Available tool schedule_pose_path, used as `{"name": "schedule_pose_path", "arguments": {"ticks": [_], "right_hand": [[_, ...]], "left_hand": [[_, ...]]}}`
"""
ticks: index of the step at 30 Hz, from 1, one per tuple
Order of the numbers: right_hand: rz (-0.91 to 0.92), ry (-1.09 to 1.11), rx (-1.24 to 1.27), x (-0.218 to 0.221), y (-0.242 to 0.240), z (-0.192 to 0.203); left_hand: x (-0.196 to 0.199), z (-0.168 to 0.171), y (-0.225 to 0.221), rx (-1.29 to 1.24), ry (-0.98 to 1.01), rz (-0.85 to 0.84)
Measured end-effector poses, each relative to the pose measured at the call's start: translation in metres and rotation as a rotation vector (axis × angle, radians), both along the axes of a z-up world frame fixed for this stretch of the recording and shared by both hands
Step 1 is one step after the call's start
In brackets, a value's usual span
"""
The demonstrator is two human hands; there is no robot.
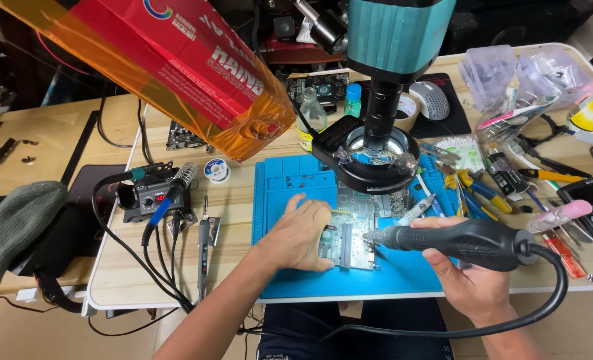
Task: Using a heat gun, flux syringe, and tweezers to perform rework or repair on a circuit board.
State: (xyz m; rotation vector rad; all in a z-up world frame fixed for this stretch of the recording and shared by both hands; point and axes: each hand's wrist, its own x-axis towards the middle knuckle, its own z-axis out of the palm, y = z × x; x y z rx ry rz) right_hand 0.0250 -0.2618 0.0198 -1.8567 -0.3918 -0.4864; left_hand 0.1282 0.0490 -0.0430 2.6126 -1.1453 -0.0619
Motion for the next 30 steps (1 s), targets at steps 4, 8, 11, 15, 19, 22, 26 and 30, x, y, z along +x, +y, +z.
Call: {"name": "schedule_pose_path", "arguments": {"ticks": [4, 8, 11, 15, 19, 22, 26, 30], "right_hand": [[-0.013, -0.026, -0.025, -0.001, 0.001, 0.005], [-0.029, -0.021, -0.018, 0.000, 0.001, 0.005], [-0.015, -0.028, -0.019, 0.003, 0.003, 0.004], [-0.007, -0.007, 0.007, 0.006, 0.007, 0.005], [-0.006, -0.005, -0.001, 0.005, 0.006, 0.007], [-0.028, 0.017, -0.023, 0.000, 0.004, 0.010], [-0.039, -0.011, -0.056, -0.015, -0.001, 0.010], [-0.115, 0.001, -0.048, -0.032, -0.002, 0.019]], "left_hand": [[-0.002, 0.005, 0.001, -0.005, 0.013, -0.009], [-0.004, 0.010, 0.001, 0.017, 0.043, -0.023], [-0.004, 0.011, 0.001, 0.014, 0.053, -0.032], [-0.004, 0.008, 0.001, -0.007, 0.035, -0.033], [-0.003, 0.010, 0.001, -0.003, 0.032, -0.041], [-0.002, 0.015, 0.001, 0.033, 0.070, -0.035], [0.000, 0.010, 0.003, 0.032, 0.074, -0.046], [0.001, 0.003, 0.005, -0.009, 0.060, -0.061]]}}
